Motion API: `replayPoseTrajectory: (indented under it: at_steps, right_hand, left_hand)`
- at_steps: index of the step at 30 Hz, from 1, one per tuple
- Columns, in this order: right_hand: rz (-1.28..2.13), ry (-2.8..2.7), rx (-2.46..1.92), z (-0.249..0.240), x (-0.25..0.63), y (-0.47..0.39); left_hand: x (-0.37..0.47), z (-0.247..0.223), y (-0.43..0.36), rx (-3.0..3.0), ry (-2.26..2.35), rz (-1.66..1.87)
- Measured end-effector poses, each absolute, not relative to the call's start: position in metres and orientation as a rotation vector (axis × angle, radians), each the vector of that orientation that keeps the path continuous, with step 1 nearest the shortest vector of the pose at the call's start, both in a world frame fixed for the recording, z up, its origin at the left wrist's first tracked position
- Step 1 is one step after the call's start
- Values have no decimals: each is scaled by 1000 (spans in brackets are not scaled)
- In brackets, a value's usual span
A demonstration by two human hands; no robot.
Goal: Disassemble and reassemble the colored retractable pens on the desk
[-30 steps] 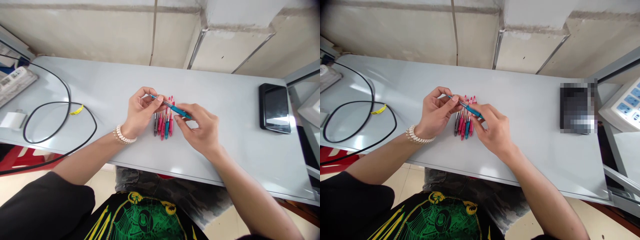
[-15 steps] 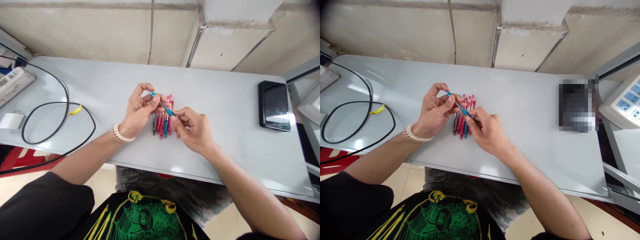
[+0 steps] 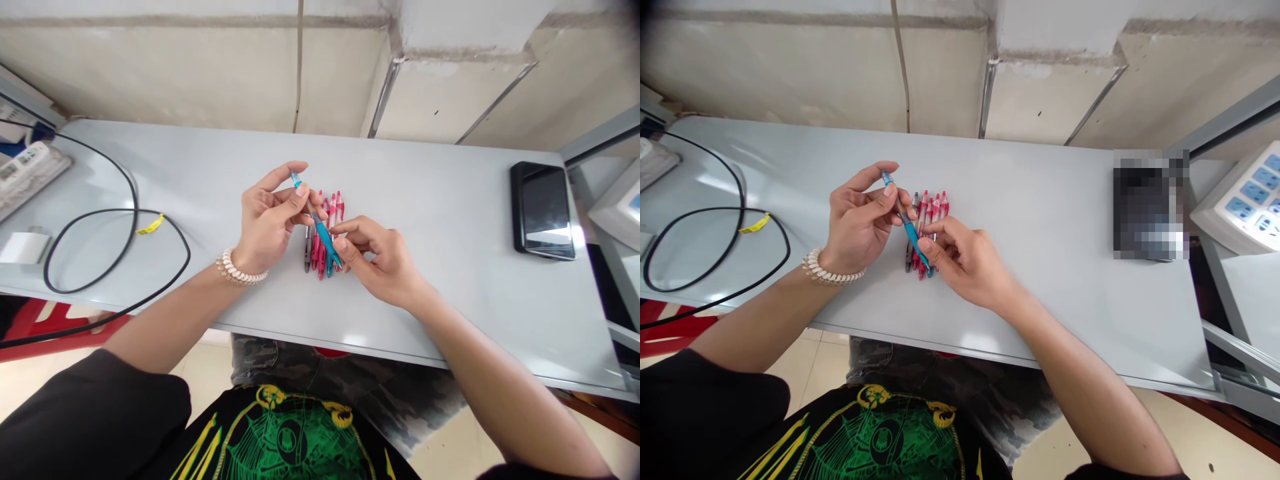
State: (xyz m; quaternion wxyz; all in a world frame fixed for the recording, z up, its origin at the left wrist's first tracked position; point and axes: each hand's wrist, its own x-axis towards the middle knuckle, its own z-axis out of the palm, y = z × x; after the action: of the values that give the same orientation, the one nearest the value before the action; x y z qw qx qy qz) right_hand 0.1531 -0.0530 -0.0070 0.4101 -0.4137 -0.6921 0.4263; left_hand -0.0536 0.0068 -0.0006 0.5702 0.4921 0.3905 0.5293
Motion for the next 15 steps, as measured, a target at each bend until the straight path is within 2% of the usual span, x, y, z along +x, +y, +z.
replayPoseTrajectory:
  at_steps: [15]
  right_hand:
    - [990,-1677,-1220,-1,162,-48]
  left_hand:
    - [-59,10,13,1145,1089,1282]
